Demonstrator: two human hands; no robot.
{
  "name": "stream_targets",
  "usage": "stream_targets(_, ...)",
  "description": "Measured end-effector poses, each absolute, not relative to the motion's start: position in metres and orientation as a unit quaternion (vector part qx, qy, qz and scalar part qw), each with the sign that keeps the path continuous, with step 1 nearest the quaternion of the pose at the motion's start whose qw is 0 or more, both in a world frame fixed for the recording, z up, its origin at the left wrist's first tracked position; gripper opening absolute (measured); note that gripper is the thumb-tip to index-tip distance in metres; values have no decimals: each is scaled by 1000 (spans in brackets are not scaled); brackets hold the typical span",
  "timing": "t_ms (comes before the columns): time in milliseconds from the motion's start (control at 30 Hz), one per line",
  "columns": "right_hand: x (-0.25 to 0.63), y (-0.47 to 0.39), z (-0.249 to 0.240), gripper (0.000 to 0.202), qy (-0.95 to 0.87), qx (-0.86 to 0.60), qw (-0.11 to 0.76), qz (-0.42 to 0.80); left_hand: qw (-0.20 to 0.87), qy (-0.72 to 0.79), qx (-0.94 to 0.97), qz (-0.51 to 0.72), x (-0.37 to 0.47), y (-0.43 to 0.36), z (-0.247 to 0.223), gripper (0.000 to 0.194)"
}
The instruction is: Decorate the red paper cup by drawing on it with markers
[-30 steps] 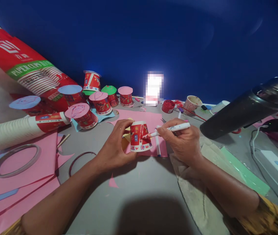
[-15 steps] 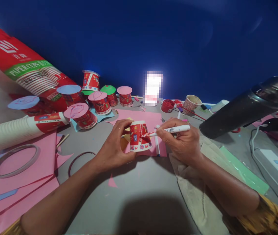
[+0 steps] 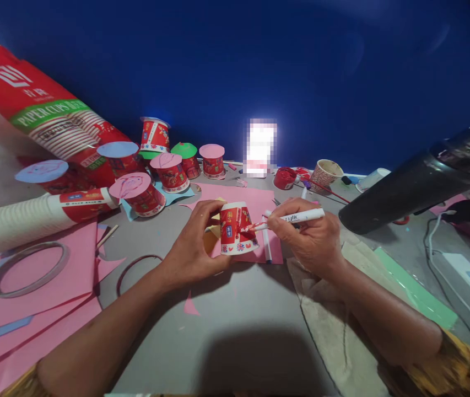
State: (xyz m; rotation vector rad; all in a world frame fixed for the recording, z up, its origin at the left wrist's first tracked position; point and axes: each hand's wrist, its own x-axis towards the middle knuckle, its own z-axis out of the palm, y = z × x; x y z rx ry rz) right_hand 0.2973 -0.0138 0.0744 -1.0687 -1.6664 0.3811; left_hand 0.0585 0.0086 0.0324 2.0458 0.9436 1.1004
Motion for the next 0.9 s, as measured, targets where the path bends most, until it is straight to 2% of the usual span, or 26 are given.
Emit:
stream_targets(133,297,-14,73,16,-697,-439,538,180,310,353,774,424,59,9,32,76)
stream_targets(300,297,-13,74,15,-671,-448,577,131,330,362,765,418,59,8,32,78)
stream_targets(500,300,-13,73,15,-716,-421,540,137,318,354,774,419,59,9,32,78)
stream_targets(733,299,-13,75,18,-714,-410,558,103,316,364,775,410,59,8,35,75)
stream_targets(900,300,-13,74,15,-745,-389,527,127,311,360,778,412,59,9,34,70)
